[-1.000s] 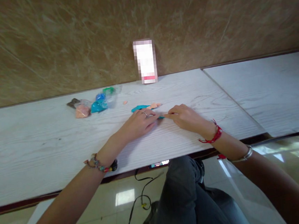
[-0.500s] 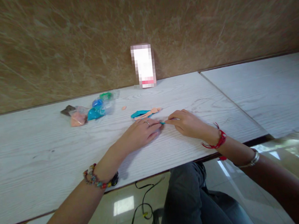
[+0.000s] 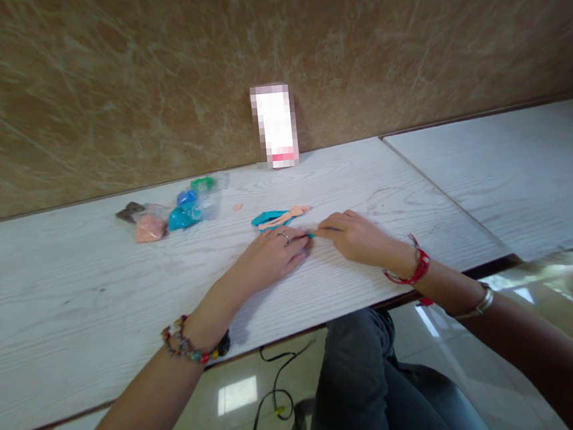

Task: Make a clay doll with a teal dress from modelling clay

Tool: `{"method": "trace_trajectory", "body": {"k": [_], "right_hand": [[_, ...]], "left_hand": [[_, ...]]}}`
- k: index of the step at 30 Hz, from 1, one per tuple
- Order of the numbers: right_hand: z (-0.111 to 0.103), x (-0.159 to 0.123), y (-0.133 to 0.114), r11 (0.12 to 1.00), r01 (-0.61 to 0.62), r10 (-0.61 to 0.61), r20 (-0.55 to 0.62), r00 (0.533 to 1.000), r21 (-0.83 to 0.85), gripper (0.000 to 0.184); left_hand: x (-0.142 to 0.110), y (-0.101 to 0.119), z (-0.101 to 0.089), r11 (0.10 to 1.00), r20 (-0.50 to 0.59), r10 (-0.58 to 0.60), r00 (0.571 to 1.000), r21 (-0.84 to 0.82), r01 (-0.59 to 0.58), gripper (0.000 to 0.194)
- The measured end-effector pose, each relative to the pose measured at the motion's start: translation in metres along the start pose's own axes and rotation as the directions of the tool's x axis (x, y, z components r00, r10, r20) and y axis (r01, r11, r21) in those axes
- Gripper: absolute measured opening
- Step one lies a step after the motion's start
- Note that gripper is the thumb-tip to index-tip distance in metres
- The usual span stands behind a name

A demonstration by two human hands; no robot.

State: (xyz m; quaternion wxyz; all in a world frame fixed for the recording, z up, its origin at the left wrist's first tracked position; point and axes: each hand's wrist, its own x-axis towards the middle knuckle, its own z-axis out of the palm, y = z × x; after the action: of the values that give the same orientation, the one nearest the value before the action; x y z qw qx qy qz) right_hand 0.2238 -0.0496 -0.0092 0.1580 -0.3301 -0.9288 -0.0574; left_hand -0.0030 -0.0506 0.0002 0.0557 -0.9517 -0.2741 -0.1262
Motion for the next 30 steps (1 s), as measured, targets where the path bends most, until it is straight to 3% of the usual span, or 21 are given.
{"method": "trace_trajectory", "body": {"k": [4, 11, 20, 25, 30], "right_hand": [[-0.002, -0.004, 0.006, 0.998, -0.044, 0.045, -0.017, 0.999, 0.042, 0.044], [-0.002, -0.007, 0.007, 0.999, 0.006, -0.006, -0.006, 1.0, -0.031, 0.038], [-0.009, -0.009, 0.006, 0.996, -0.081, 0.083, -0.037, 0.996, 0.036, 0.044], [-0.008, -0.009, 0.006, 1.0, -0.016, 0.015, -0.051, 0.999, -0.023, 0.04], [-0.003, -0.009, 0.004, 0.999, -0.027, 0.025, -0.048, 0.999, -0.045, 0.038]], "left_hand": [[-0.001, 0.001, 0.001, 1.0, 0.008, -0.02, 1.0, -0.024, 0.02, 0.031], [0.0, 0.003, 0.001, 0.998, 0.04, -0.057, 0.998, -0.021, 0.058, 0.031], [0.006, 0.008, 0.003, 0.998, 0.073, -0.068, 0.995, -0.006, 0.068, 0.03], [0.006, 0.008, 0.0, 0.998, 0.088, -0.062, 0.994, -0.015, 0.064, 0.031], [0.007, 0.011, 0.0, 0.997, 0.114, -0.072, 0.991, 0.0, 0.073, 0.039]]}}
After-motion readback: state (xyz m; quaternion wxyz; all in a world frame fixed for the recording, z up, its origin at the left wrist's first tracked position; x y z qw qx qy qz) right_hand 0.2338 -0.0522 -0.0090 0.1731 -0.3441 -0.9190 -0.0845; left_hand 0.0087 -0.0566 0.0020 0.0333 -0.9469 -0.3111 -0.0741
